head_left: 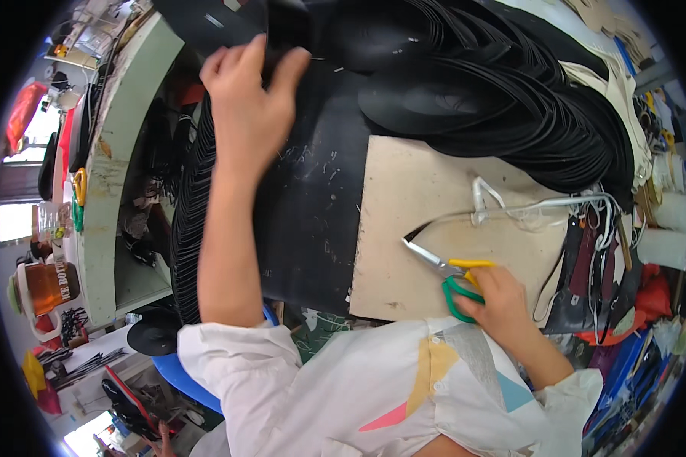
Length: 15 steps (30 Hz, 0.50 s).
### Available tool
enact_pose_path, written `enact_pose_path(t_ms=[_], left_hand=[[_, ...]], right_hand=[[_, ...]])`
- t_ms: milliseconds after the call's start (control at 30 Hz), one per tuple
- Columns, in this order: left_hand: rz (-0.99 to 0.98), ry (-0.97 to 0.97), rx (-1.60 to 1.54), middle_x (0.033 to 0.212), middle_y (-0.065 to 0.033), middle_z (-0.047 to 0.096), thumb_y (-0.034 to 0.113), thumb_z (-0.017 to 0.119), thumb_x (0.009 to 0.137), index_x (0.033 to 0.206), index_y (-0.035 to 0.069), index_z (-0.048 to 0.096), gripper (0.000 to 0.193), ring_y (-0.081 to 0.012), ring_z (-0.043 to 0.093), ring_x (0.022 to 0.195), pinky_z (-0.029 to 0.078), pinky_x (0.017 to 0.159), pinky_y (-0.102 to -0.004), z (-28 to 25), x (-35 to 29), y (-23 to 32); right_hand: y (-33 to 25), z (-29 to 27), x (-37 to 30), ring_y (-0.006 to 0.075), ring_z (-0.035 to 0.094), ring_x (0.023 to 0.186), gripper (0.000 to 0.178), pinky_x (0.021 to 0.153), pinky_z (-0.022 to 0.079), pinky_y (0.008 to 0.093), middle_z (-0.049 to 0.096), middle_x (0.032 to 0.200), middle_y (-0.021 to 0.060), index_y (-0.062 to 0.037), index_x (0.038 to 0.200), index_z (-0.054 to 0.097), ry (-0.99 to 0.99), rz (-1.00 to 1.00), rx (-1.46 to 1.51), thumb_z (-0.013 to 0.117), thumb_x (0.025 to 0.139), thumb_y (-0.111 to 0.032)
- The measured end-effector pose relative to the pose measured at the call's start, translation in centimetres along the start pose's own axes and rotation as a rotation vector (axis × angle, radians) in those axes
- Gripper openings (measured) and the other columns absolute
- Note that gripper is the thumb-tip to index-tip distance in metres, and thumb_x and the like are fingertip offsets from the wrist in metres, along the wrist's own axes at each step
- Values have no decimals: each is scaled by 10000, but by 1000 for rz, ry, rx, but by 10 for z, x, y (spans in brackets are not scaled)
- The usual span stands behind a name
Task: Trimming excess material from black shoe components using scissors.
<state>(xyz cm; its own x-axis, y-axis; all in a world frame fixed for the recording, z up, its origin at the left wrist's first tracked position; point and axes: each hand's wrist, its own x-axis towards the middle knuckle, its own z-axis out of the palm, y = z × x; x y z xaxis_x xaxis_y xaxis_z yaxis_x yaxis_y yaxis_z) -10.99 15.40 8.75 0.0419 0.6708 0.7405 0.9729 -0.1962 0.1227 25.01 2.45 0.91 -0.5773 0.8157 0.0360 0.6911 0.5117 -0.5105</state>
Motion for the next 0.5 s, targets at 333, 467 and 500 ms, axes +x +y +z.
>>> enact_pose_path(t_ms=[333,467,500], left_hand=[[173,-337,319,928,-141,662,364,600,859,948,46,668,337,-280,606,924,354,958,-453,52,-15,-101],[59,-281,-127,896,-120,673,307,667,813,951,62,690,283,-261,615,929,444,857,-367,69,-3,-9],[-4,-355,-324,897,-125,676,294,672,810,944,53,694,277,-267,622,915,464,825,-354,76,0,24]], right_hand=[[5,19,97,244,581,936,270,819,470,388,605,908,84,-18,908,614,194,-487,-89,690,666,-112],[31,43,93,212,599,821,220,757,490,341,604,860,65,-36,833,615,358,-611,59,681,632,-96],[31,43,91,203,602,783,205,741,494,330,602,845,57,-42,814,615,431,-603,112,678,625,-90]])
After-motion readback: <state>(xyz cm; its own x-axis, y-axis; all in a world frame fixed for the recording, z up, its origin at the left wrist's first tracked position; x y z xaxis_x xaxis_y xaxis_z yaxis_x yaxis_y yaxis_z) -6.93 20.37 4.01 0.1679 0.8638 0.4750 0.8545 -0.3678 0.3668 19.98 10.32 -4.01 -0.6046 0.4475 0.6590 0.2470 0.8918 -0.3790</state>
